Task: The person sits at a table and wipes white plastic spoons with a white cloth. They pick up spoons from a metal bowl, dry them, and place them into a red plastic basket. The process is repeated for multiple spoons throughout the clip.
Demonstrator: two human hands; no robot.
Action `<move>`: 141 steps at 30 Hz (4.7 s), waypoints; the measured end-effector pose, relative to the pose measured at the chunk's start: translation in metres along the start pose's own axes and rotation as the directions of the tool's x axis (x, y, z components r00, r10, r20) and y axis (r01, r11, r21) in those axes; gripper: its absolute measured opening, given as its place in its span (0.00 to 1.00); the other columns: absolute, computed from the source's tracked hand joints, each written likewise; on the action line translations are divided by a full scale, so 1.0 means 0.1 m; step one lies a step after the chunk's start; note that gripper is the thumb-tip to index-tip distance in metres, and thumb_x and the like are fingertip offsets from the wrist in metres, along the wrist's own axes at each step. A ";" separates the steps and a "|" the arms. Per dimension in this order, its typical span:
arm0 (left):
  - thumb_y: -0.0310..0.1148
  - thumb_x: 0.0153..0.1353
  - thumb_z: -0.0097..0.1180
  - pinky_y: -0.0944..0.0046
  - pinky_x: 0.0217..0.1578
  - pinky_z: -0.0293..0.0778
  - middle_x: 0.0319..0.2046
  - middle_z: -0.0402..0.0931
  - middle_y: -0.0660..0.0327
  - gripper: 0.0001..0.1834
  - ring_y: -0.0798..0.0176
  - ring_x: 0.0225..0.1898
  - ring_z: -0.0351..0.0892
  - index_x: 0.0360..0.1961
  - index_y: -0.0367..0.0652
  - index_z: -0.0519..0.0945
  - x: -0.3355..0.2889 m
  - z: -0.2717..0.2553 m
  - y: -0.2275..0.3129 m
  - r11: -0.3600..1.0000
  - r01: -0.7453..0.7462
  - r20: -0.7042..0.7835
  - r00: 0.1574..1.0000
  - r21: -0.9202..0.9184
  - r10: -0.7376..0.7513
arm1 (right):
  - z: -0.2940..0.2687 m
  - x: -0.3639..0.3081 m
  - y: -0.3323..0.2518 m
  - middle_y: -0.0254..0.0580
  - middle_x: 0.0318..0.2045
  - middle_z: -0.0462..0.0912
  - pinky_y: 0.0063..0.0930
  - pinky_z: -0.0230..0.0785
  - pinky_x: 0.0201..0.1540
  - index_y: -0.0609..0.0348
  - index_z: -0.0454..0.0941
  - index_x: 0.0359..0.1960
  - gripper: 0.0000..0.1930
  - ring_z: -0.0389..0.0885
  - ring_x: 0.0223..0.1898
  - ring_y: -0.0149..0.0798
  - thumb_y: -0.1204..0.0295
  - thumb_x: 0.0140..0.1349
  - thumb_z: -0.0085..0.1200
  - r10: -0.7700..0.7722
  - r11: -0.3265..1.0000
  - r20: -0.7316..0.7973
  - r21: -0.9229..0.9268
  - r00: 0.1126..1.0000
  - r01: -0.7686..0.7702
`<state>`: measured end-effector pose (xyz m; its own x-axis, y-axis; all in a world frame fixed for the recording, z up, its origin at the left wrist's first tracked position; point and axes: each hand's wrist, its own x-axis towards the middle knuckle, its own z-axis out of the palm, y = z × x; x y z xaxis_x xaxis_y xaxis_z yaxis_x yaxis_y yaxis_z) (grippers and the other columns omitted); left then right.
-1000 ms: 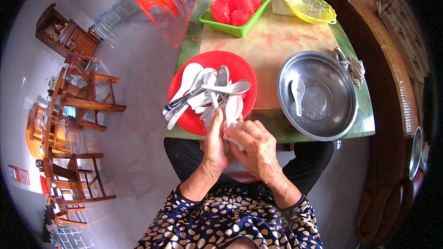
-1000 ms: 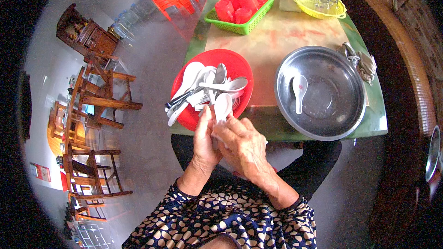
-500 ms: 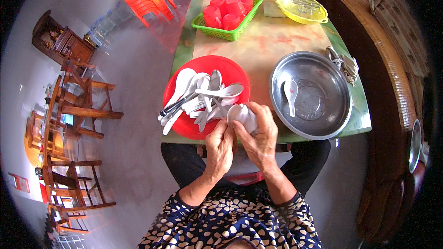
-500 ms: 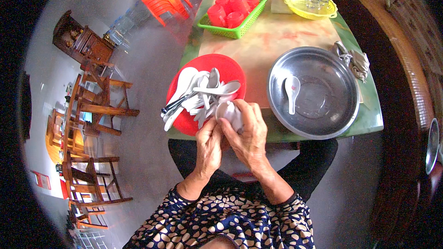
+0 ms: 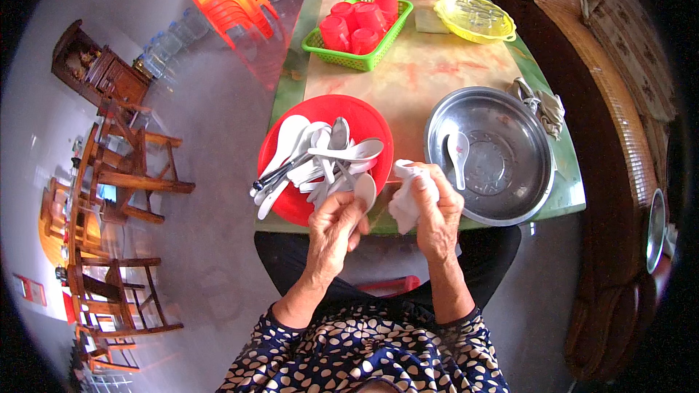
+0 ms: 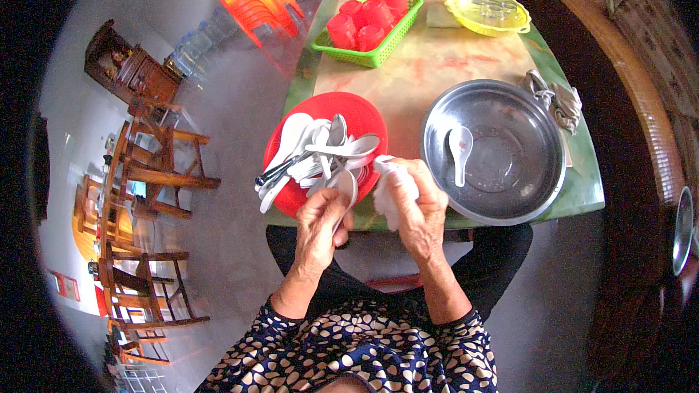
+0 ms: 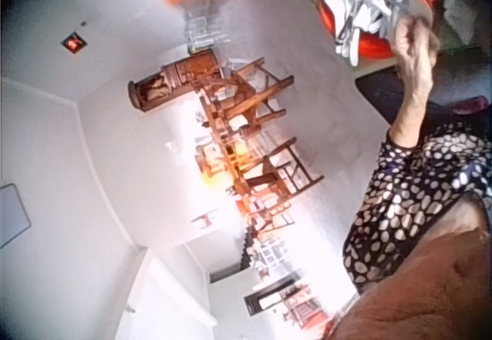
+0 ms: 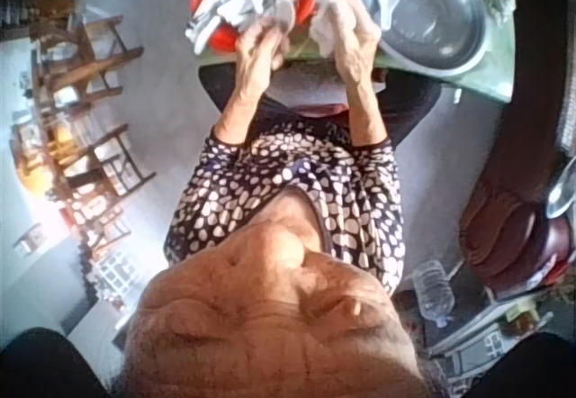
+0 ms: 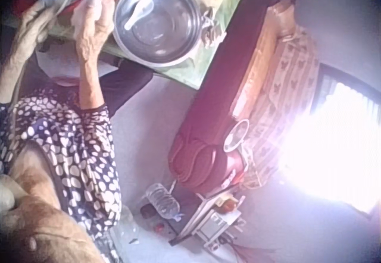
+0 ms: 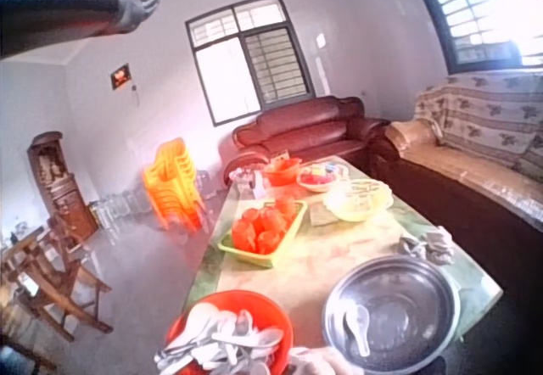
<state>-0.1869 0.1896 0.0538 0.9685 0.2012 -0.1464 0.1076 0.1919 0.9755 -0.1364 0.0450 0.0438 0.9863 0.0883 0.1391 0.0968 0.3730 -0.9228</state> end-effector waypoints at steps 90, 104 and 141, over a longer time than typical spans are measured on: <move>0.36 0.68 0.40 0.65 0.48 0.68 0.41 0.70 0.62 0.09 0.67 0.44 0.71 0.45 0.45 0.67 -0.05 0.16 -0.10 0.786 0.055 -0.005 0.997 -0.616 -0.073 | 0.21 -0.29 -0.05 0.47 0.39 0.70 0.31 0.71 0.28 0.73 0.70 0.48 0.24 0.71 0.34 0.44 0.71 0.48 0.51 -0.263 0.271 0.592 -0.713 0.762 0.647; 0.38 0.68 0.41 0.68 0.43 0.70 0.39 0.71 0.64 0.12 0.71 0.41 0.71 0.48 0.46 0.68 -0.04 0.10 -0.14 0.777 0.095 0.122 0.992 -0.622 -0.024 | 0.33 0.01 0.00 0.48 0.36 0.73 0.30 0.70 0.35 0.63 0.76 0.37 0.11 0.75 0.35 0.43 0.79 0.50 0.59 -0.456 0.759 0.028 -0.509 0.889 0.406; 0.46 0.69 0.37 0.69 0.41 0.68 0.37 0.74 0.60 0.22 0.69 0.38 0.72 0.50 0.37 0.69 -0.05 -0.03 0.04 0.955 -0.148 -0.132 0.984 -0.258 0.117 | 0.25 -0.36 0.04 0.46 0.34 0.75 0.29 0.66 0.39 0.67 0.75 0.39 0.14 0.74 0.35 0.41 0.69 0.55 0.55 -0.026 0.918 0.507 -0.329 0.862 0.221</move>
<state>-0.1921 0.1927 0.0575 0.9363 0.3474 -0.0519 -0.0983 0.4009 0.9108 -0.1750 0.0663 0.0437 0.7800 0.5343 0.3256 0.3504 0.0581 -0.9348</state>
